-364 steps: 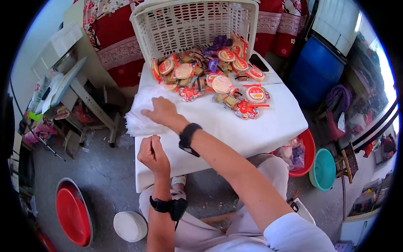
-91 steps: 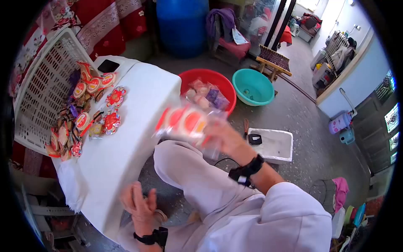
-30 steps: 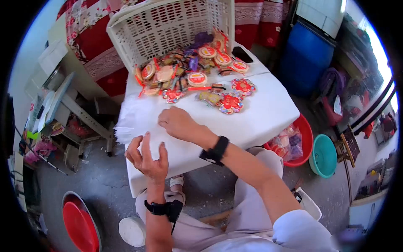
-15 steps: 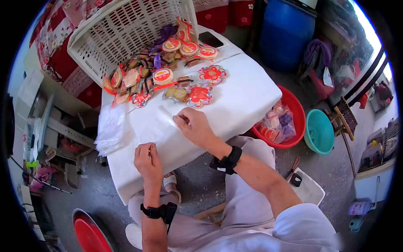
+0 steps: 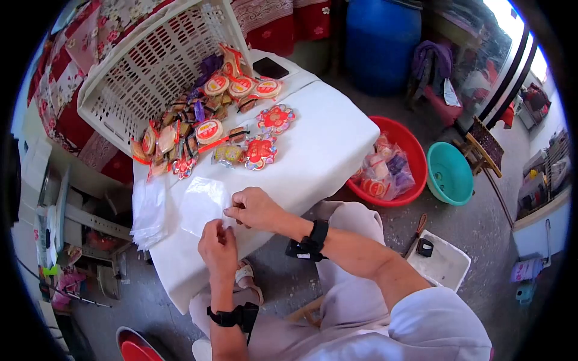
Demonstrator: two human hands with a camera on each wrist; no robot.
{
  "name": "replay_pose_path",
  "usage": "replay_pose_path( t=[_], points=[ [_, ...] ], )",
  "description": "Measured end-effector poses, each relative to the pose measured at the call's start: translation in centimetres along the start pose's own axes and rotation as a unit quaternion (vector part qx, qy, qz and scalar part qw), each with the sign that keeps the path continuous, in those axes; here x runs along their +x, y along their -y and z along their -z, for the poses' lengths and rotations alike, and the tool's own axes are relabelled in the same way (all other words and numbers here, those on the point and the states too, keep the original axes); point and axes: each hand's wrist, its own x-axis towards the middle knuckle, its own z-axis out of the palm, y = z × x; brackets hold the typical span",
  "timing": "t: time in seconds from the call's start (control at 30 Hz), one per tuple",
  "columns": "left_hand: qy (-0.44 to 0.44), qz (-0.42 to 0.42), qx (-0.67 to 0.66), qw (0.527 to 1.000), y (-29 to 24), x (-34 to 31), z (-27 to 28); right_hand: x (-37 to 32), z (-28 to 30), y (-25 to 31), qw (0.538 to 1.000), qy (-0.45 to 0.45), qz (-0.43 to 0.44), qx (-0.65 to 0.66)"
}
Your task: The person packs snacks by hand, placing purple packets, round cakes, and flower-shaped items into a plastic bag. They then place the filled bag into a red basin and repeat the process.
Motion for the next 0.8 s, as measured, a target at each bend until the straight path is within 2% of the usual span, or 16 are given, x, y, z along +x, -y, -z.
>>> replay_pose_path(
  t=[0.1, 0.13, 0.17, 0.2, 0.27, 0.33, 0.37, 0.4, 0.47, 0.5, 0.57, 0.6, 0.67, 0.7, 0.77, 0.8],
  points=[
    [-0.104, -0.020, 0.049, 0.993, 0.7, 0.3, 1.0, 0.0, 0.7, 0.2, 0.997, 0.011, -0.030, -0.072],
    [-0.105, -0.020, 0.049, 0.993, 0.5, 0.6, 1.7, 0.1, 0.7, -0.2, 0.982, -0.030, 0.010, -0.185],
    [-0.166, 0.002, 0.031, 0.986, 0.4, 0.9, 2.2, 0.1, 0.7, -0.5, 0.952, -0.071, 0.051, -0.294],
    [-0.226, 0.024, 0.012, 0.974, 0.3, 1.2, 2.4, 0.0, 0.4, -0.3, 0.952, -0.072, 0.053, -0.294],
    [-0.222, 0.010, 0.038, 0.974, 0.6, 0.7, 1.8, -0.4, -0.2, 0.2, 0.930, -0.035, 0.041, -0.363],
    [-0.141, -0.132, 0.106, 0.975, 0.0, 0.4, 1.1, -0.5, -0.7, 0.4, 0.925, -0.077, 0.055, -0.369],
    [-0.102, -0.126, 0.117, 0.980, -0.1, 0.1, 0.7, -0.3, -0.8, 0.6, 0.917, -0.119, 0.068, -0.374],
    [-0.105, -0.125, 0.117, 0.980, -0.4, 0.1, 0.4, -0.1, -0.8, 0.7, 0.916, -0.118, 0.071, -0.376],
    [-0.053, -0.093, 0.122, 0.987, -0.7, 0.0, 0.1, 0.5, -0.9, 0.7, 0.923, -0.222, 0.120, -0.292],
    [-0.044, -0.087, 0.124, 0.987, -0.6, -0.1, 0.2, 0.7, -0.7, 0.5, 0.923, -0.221, 0.122, -0.292],
    [-0.054, -0.089, 0.133, 0.986, -0.6, 0.1, 0.4, 1.2, 0.0, -0.1, 0.931, -0.183, 0.194, -0.251],
    [-0.063, -0.092, 0.141, 0.984, -0.5, 0.1, 0.6, 1.5, 0.1, -0.8, 0.931, -0.182, 0.194, -0.251],
    [-0.080, -0.098, 0.141, 0.982, -0.2, 0.1, 0.6, 2.2, 0.5, -2.0, 0.939, -0.042, 0.178, -0.290],
    [-0.095, -0.104, 0.140, 0.980, 0.0, 0.1, 0.7, 2.2, 0.8, -1.6, 0.939, -0.041, 0.178, -0.290],
    [-0.091, -0.093, 0.148, 0.980, 0.3, 0.1, 1.2, 2.3, 2.1, 0.1, 0.936, 0.094, 0.173, -0.291],
    [-0.087, -0.082, 0.154, 0.981, 0.4, 0.0, 1.4, 2.5, 3.0, 0.6, 0.936, 0.095, 0.174, -0.292]
  ],
)
